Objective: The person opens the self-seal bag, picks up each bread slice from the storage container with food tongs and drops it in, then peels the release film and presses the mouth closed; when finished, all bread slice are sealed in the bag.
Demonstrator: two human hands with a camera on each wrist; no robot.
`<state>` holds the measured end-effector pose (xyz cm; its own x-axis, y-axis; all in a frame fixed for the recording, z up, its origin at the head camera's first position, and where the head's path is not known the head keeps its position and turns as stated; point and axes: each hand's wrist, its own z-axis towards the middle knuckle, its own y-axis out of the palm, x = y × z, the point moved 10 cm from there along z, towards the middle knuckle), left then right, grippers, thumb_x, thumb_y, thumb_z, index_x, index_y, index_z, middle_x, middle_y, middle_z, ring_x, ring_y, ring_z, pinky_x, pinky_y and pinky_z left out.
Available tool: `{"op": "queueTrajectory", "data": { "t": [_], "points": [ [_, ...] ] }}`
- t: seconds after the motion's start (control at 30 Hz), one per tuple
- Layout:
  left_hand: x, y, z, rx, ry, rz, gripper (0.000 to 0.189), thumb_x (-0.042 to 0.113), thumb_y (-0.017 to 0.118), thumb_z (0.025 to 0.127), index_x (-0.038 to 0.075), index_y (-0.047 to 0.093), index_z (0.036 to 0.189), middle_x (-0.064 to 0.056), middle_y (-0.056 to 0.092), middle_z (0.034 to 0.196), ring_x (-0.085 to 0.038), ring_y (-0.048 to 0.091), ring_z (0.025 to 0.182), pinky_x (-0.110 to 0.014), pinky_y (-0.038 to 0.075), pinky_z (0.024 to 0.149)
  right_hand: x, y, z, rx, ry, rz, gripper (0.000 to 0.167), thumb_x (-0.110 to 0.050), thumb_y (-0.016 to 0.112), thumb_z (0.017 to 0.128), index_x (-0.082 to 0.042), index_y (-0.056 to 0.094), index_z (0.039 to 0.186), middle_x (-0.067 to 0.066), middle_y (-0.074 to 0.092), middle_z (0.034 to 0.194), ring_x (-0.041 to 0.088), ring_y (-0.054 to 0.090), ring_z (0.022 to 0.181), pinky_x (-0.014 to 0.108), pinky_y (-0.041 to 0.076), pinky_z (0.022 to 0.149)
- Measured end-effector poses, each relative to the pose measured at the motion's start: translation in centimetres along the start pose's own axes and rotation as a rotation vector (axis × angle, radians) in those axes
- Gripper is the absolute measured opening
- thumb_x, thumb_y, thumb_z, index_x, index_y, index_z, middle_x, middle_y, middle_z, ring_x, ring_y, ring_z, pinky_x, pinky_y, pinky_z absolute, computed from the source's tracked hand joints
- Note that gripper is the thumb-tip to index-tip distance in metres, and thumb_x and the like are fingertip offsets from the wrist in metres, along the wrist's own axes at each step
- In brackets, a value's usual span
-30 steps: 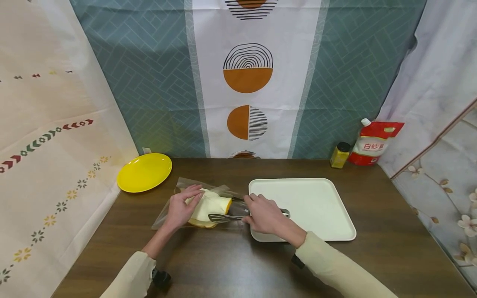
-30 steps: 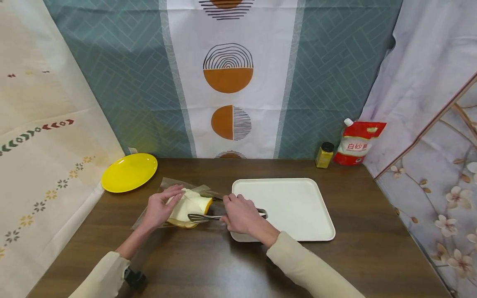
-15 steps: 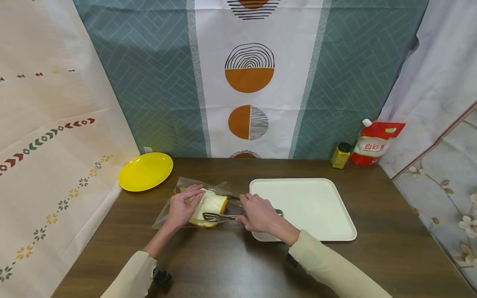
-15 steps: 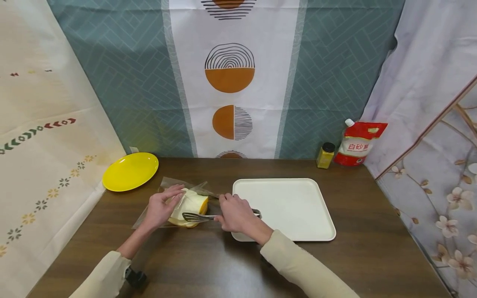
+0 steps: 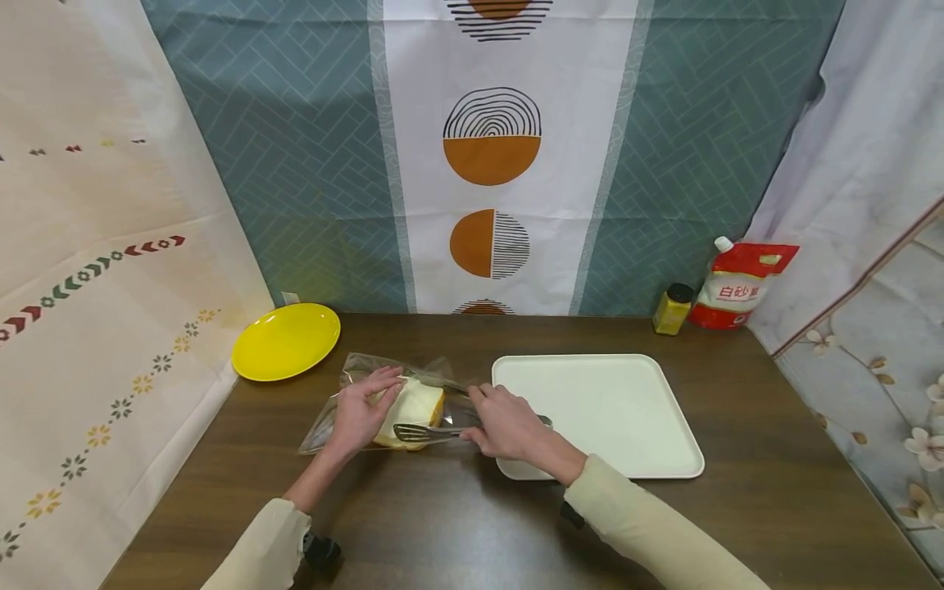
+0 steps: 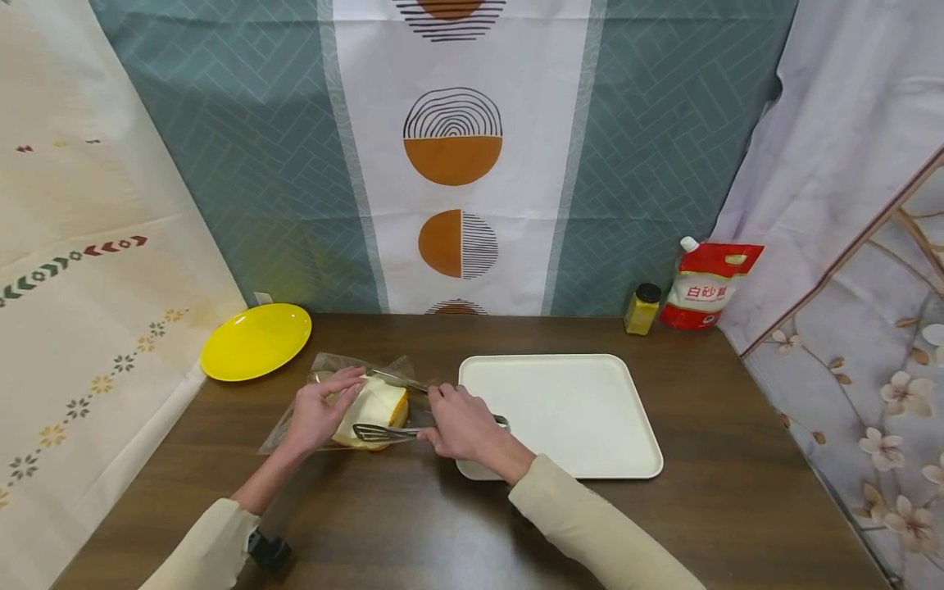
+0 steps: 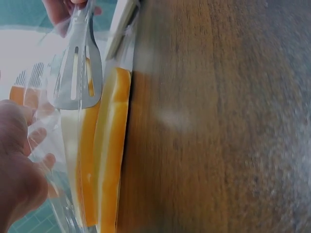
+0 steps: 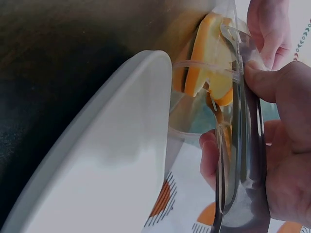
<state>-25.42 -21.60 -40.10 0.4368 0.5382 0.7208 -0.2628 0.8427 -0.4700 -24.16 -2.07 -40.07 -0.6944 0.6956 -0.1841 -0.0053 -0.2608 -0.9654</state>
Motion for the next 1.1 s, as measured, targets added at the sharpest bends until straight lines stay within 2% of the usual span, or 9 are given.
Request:
{"op": "queueTrajectory", "data": {
  "t": [0.13,0.37,0.6,0.8,1.0,1.1],
  "points": [
    [0.0,0.1,0.0,-0.002,0.001,-0.023,0.016,-0.003,0.073,0.088,-0.006,0.076,0.104,-0.020,0.070,0.115,-0.043,0.058,0.120,-0.056,0.042,0.102,-0.2,0.0,0.1,-0.002,-0.006,0.004,0.062,-0.039,0.074,0.091,0.005,0.057,0.131,0.015,0.064,0.108,0.029,0.061,0.087,0.040,0.056,0.061],
    [0.2,0.2,0.1,0.025,0.045,-0.022,0.015,-0.006,0.074,0.086,-0.008,0.076,0.101,-0.020,0.071,0.111,-0.045,0.060,0.116,-0.054,0.043,0.101,-0.3,0.2,0.5,0.015,-0.025,-0.006,0.062,-0.037,0.074,0.091,0.005,0.056,0.132,0.018,0.064,0.111,0.031,0.062,0.093,0.042,0.057,0.066],
    [-0.2,0.3,0.1,0.019,-0.006,-0.015,0.015,-0.003,0.074,0.088,-0.007,0.076,0.102,-0.017,0.071,0.112,-0.037,0.062,0.117,-0.047,0.044,0.101,-0.3,0.5,0.9,0.008,-0.029,-0.006,0.065,-0.039,0.073,0.092,0.005,0.054,0.135,0.019,0.063,0.116,0.032,0.062,0.097,0.044,0.057,0.070],
    [-0.5,0.4,0.2,0.000,-0.031,0.011,0.017,-0.001,0.074,0.088,-0.006,0.076,0.105,-0.016,0.071,0.114,-0.035,0.062,0.118,-0.048,0.044,0.101,-0.2,0.9,1.1,-0.003,-0.041,-0.017,0.069,-0.042,0.072,0.092,0.007,0.053,0.137,0.021,0.062,0.121,0.033,0.062,0.102,0.044,0.057,0.075],
    [-0.5,0.4,0.1,0.009,-0.024,0.000,0.016,-0.002,0.074,0.088,-0.006,0.076,0.103,-0.018,0.072,0.112,-0.039,0.062,0.117,-0.052,0.043,0.102,0.1,0.9,1.0,-0.046,-0.051,0.009,0.074,-0.042,0.072,0.092,0.008,0.049,0.141,0.023,0.058,0.131,0.038,0.059,0.114,0.047,0.054,0.088],
    [-0.5,0.5,0.1,0.014,-0.010,-0.002,0.015,-0.004,0.074,0.087,-0.008,0.076,0.101,-0.019,0.072,0.110,-0.039,0.062,0.116,-0.053,0.043,0.101,0.4,0.8,1.1,-0.080,-0.050,0.039,0.075,-0.042,0.073,0.091,0.009,0.048,0.140,0.024,0.058,0.131,0.038,0.059,0.114,0.047,0.053,0.091]
  ]
}}
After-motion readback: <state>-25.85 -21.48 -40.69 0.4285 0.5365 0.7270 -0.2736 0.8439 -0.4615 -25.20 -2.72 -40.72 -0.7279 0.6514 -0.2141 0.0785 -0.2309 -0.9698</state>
